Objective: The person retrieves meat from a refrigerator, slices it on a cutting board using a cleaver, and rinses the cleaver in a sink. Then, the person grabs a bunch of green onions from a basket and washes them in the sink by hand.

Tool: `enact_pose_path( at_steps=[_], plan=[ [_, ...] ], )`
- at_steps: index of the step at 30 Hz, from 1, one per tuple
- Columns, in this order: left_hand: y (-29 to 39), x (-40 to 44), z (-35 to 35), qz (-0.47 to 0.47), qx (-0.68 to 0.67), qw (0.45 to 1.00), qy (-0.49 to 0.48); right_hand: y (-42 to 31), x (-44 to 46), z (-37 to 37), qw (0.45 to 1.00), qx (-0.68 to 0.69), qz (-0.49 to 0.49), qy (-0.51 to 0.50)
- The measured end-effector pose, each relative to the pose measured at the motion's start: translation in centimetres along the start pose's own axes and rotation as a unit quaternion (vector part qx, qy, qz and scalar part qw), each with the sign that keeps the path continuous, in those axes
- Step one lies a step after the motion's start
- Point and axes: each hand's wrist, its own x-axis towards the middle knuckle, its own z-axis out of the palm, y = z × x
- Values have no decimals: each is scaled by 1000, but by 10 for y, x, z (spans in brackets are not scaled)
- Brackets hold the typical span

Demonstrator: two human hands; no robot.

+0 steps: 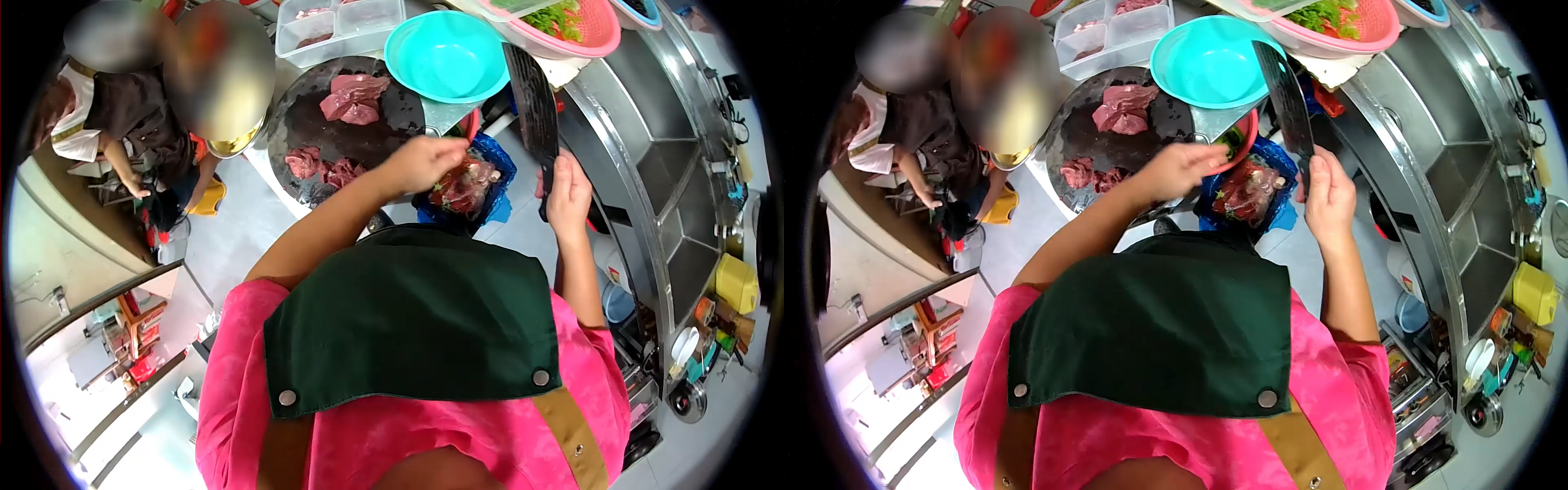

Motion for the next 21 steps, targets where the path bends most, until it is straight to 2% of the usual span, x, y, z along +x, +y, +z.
enact_pose_path(
  at_steps=[1, 2, 3, 4, 5, 6, 7, 8, 9, 11, 12, 13, 15, 17, 19, 20, 21],
  plan=[
    [-10, 0, -16, 45, 47, 997, 49, 5, -1, -3, 1000, -27, 7, 5],
    [-16, -5, -38, 47, 26, 991, 126, 13, -1, -6, 999, -50, -13, -7],
    [-21, -11, -62, -48, -12, 979, 196, 15, -2, -7, 999, -40, 0, -27],
    [-42, -24, -95, 8, -8, 969, 245, 23, -1, -8, 998, -37, 1, -60],
    [-64, -39, -117, -52, -69, 934, 346, 27, -1, -6, 995, -37, 1, -91],
    [-67, -59, -141, -141, 44, 920, 364, 24, -3, 1, 991, -46, 4, -124],
    [-97, -78, -160, -185, 158, 908, 341, 19, -3, 7, 986, -59, 6, -154],
    [-122, -98, -167, -204, 216, 914, 276, 9, -1, 13, 974, -71, 26, -213],
    [-142, -110, -170, -220, 270, 914, 208, 9, 1, 25, 966, -91, -55, -237],
    [-143, -126, -153, -92, 329, 923, 176, 16, 4, 52, 929, -142, -133, -315],
    [-133, -129, -146, -163, 334, 908, 195, 14, 6, 68, 903, -169, -157, -362],
    [-133, -131, -144, -160, 331, 908, 201, 11, 7, 85, 874, -196, -179, -407],
    [-138, -134, -143, -179, 273, 914, 242, 7, 3, 120, 849, -186, -165, -466],
    [-135, -137, -146, -192, 259, 917, 234, 4, 0, 148, 835, -206, -155, -487],
    [-129, -143, -140, -233, 348, 873, 250, -1, -1, 169, 838, -184, -98, -504],
    [-131, -150, -136, -156, 381, 856, 312, -4, -3, 177, 846, -183, -86, -493],
    [-137, -154, -137, -156, 375, 856, 319, -4, -3, 183, 842, -191, -89, -496]
  ],
)
